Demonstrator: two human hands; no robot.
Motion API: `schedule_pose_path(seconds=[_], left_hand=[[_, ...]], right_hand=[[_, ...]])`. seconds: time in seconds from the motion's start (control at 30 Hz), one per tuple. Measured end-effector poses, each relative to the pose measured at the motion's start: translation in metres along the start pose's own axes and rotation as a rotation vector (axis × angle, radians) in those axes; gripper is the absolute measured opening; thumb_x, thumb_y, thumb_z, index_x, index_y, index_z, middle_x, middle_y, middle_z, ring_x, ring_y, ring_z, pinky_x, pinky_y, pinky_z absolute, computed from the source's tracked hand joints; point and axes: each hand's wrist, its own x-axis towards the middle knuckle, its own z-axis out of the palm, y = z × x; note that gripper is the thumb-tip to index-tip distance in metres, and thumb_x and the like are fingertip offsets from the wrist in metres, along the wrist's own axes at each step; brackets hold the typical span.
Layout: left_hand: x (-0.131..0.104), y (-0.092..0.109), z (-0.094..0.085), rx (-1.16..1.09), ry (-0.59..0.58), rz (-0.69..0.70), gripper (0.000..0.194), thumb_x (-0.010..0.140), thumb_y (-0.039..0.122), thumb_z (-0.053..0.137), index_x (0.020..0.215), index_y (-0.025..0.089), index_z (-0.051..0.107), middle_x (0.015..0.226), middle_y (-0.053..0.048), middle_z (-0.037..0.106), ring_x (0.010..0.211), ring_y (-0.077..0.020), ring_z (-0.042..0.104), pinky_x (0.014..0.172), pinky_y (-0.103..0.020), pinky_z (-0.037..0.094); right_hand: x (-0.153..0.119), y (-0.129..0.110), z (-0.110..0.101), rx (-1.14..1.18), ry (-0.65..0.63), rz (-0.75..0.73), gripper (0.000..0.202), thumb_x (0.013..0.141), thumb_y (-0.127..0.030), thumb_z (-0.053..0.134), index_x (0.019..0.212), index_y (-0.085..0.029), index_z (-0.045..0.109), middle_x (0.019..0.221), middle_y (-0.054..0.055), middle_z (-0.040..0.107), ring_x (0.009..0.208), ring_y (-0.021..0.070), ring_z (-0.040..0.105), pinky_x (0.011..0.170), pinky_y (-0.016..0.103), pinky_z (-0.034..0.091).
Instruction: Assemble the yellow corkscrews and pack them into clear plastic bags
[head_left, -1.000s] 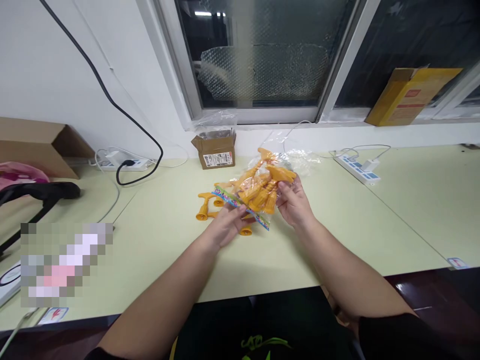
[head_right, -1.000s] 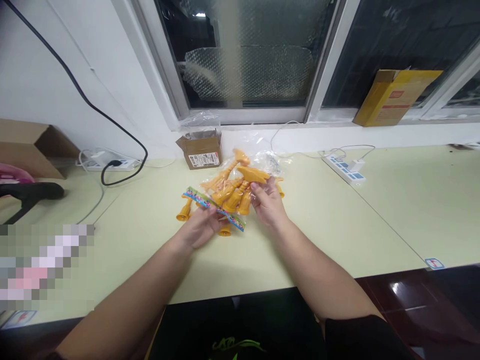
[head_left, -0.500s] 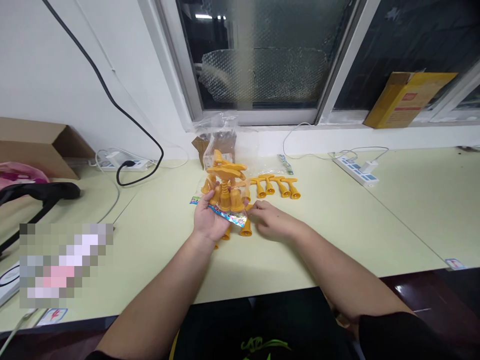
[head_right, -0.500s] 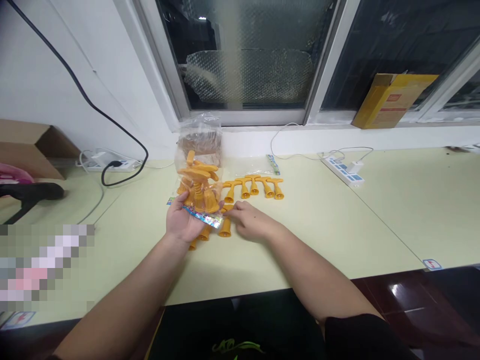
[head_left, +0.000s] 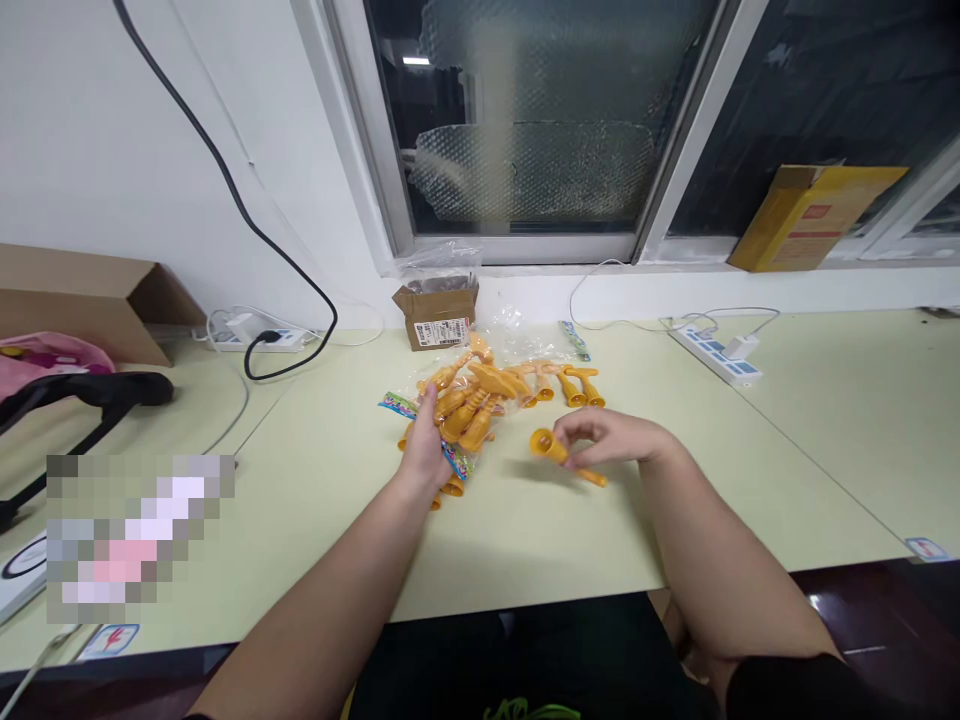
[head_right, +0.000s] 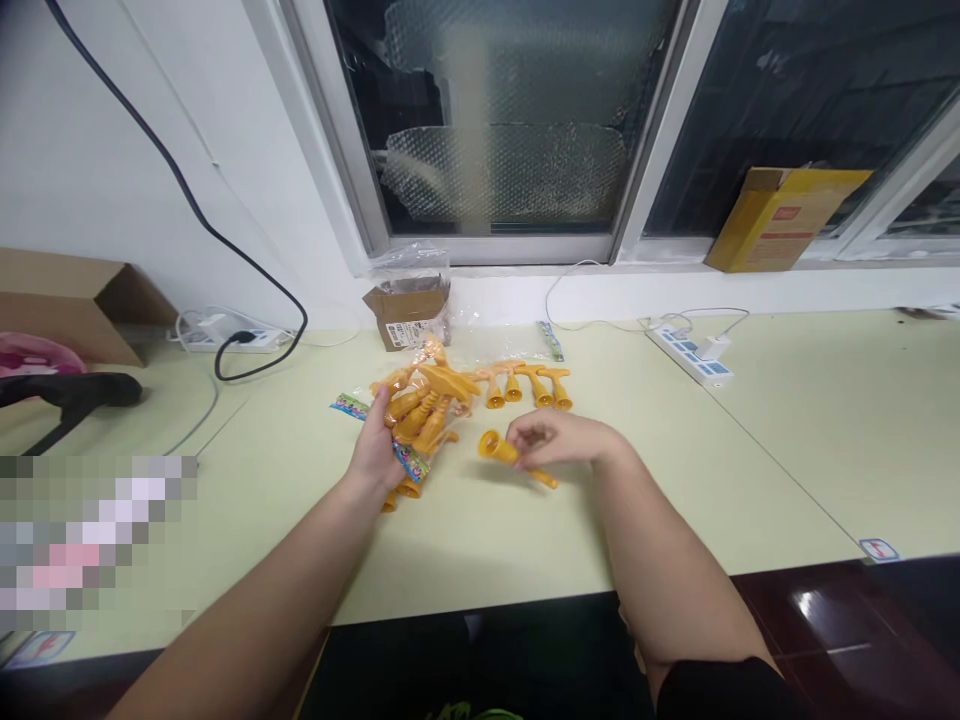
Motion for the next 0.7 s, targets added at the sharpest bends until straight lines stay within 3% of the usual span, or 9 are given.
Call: schedule_pose_path(seconds=[0.07,0.13,0.2,0.3,0.4,0.53,0.6,0.7], left_hand=[[0.000,-0.002,-0.002,0.057,-0.002,0.044,0.047,0.101,0.053,0.057,0.131,0.018,0.067,0.121,-0.014,0.077,0.104,-0.0281,0.078,0.094,-0.044,0.064],[-0.001,-0.004,-0.005,0.119,0.017,0.093,0.045,0.099,0.051,0.063,0.130,0.018,0.067,0.121,-0.014,0.078,0.104,-0.0289,0.078,0.095,-0.046,0.064],[-0.001,-0.006,-0.008,0.179,0.037,0.132,0.044,0.096,0.050,0.069,0.125,0.018,0.067,0.110,-0.014,0.080,0.097,-0.0291,0.079,0.093,-0.046,0.064],[-0.001,-0.010,-0.011,0.244,0.032,0.160,0.044,0.091,0.053,0.075,0.114,0.016,0.069,0.087,-0.010,0.080,0.080,-0.0262,0.080,0.085,-0.041,0.066],[-0.001,-0.011,-0.012,0.249,0.000,0.140,0.043,0.088,0.054,0.078,0.108,0.016,0.068,0.079,-0.008,0.078,0.072,-0.0239,0.078,0.077,-0.036,0.066],[-0.002,-0.012,-0.012,0.246,-0.009,0.088,0.045,0.087,0.055,0.078,0.107,0.016,0.067,0.080,-0.009,0.078,0.074,-0.0261,0.078,0.075,-0.037,0.066],[-0.002,-0.012,-0.012,0.274,-0.017,0.063,0.048,0.087,0.056,0.077,0.113,0.017,0.066,0.083,-0.010,0.079,0.077,-0.0277,0.079,0.077,-0.041,0.066],[-0.003,-0.014,-0.013,0.337,0.000,0.058,0.054,0.087,0.056,0.078,0.123,0.018,0.064,0.083,-0.010,0.079,0.075,-0.0273,0.079,0.077,-0.042,0.065]], right_hand=[[-0.013,-0.002,-0.011,0.246,0.039,-0.143,0.025,0.089,-0.039,0.075,0.103,-0.018,0.068,0.090,0.004,0.069,0.091,0.0216,0.072,0.090,0.042,0.059],[-0.020,-0.005,-0.015,0.413,0.216,-0.298,0.032,0.093,-0.044,0.071,0.113,-0.020,0.067,0.089,0.003,0.065,0.086,0.0214,0.072,0.086,0.045,0.061],[-0.021,-0.008,-0.015,0.466,0.441,-0.380,0.038,0.093,-0.046,0.069,0.124,-0.024,0.066,0.089,0.003,0.061,0.081,0.0206,0.069,0.070,0.039,0.062],[-0.015,-0.010,-0.013,0.300,0.752,-0.346,0.040,0.092,-0.046,0.069,0.127,-0.026,0.067,0.088,0.004,0.062,0.075,0.0199,0.063,0.048,0.029,0.051],[-0.011,-0.009,-0.014,-0.123,1.008,-0.255,0.037,0.092,-0.041,0.070,0.125,-0.026,0.069,0.094,0.005,0.067,0.075,0.0190,0.060,0.056,0.032,0.053],[-0.012,-0.011,-0.014,-0.625,1.080,-0.234,0.020,0.091,-0.030,0.069,0.110,-0.025,0.070,0.096,0.006,0.071,0.086,0.0240,0.065,0.078,0.041,0.055],[-0.013,-0.014,-0.013,-0.718,1.046,-0.287,0.011,0.090,-0.026,0.068,0.101,-0.026,0.069,0.094,0.006,0.072,0.090,0.0264,0.066,0.082,0.043,0.054],[-0.012,-0.018,-0.012,-0.739,0.969,-0.390,0.013,0.091,-0.021,0.067,0.102,-0.027,0.068,0.094,0.006,0.074,0.090,0.0267,0.067,0.082,0.044,0.054]])
